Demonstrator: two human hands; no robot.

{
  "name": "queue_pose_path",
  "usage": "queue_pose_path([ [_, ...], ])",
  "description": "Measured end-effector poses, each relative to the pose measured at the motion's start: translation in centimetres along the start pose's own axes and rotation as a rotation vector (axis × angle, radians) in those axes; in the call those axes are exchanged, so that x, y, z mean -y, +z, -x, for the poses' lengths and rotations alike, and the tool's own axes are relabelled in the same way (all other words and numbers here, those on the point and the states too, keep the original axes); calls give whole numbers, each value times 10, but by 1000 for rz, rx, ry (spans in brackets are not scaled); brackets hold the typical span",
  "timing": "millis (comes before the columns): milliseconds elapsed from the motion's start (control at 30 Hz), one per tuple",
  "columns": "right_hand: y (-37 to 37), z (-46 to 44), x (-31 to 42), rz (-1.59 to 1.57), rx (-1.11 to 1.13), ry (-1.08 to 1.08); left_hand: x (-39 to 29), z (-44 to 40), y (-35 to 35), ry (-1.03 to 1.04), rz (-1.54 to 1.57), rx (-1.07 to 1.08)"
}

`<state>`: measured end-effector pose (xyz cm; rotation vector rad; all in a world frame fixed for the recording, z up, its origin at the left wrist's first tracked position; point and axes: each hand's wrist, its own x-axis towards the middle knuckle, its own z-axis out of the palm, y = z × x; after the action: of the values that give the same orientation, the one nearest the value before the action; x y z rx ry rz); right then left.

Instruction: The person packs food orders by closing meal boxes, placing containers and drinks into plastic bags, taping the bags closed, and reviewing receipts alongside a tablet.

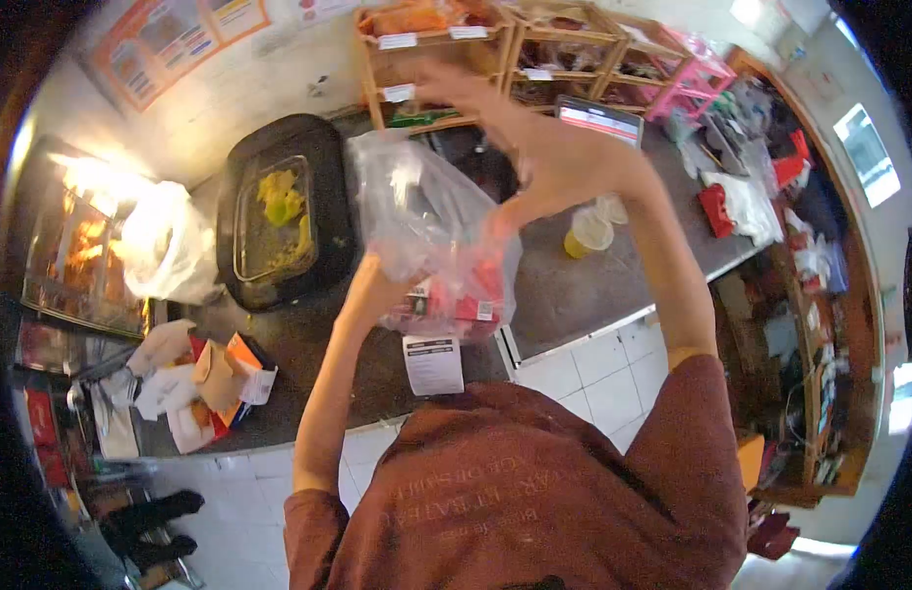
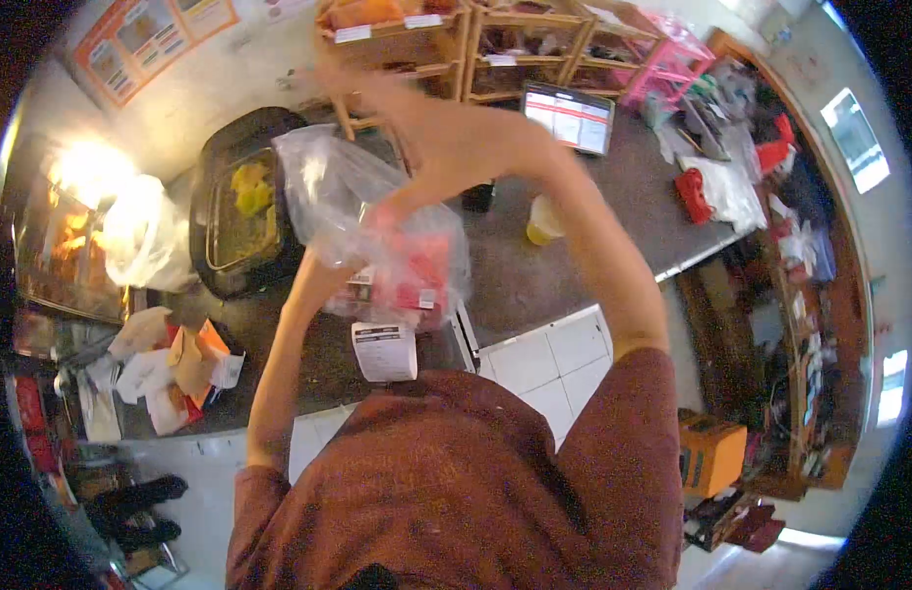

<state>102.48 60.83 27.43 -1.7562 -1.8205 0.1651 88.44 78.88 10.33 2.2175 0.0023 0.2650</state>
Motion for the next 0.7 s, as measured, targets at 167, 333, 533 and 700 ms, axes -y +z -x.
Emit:
queue_pose_path([
  [167, 89, 127, -98, 223, 269, 460, 20, -1, 5, 148, -140, -3],
  [333, 185, 26, -63, -548, -95, 574, -32, -22, -4, 364, -495, -173],
  [533, 218, -3, -45, -910, -502, 656, -3, 27, -32, 73, -486, -110],
  [700, 261, -16, 0, -577, -734, 933, 33, 50, 68, -49, -200, 17],
])
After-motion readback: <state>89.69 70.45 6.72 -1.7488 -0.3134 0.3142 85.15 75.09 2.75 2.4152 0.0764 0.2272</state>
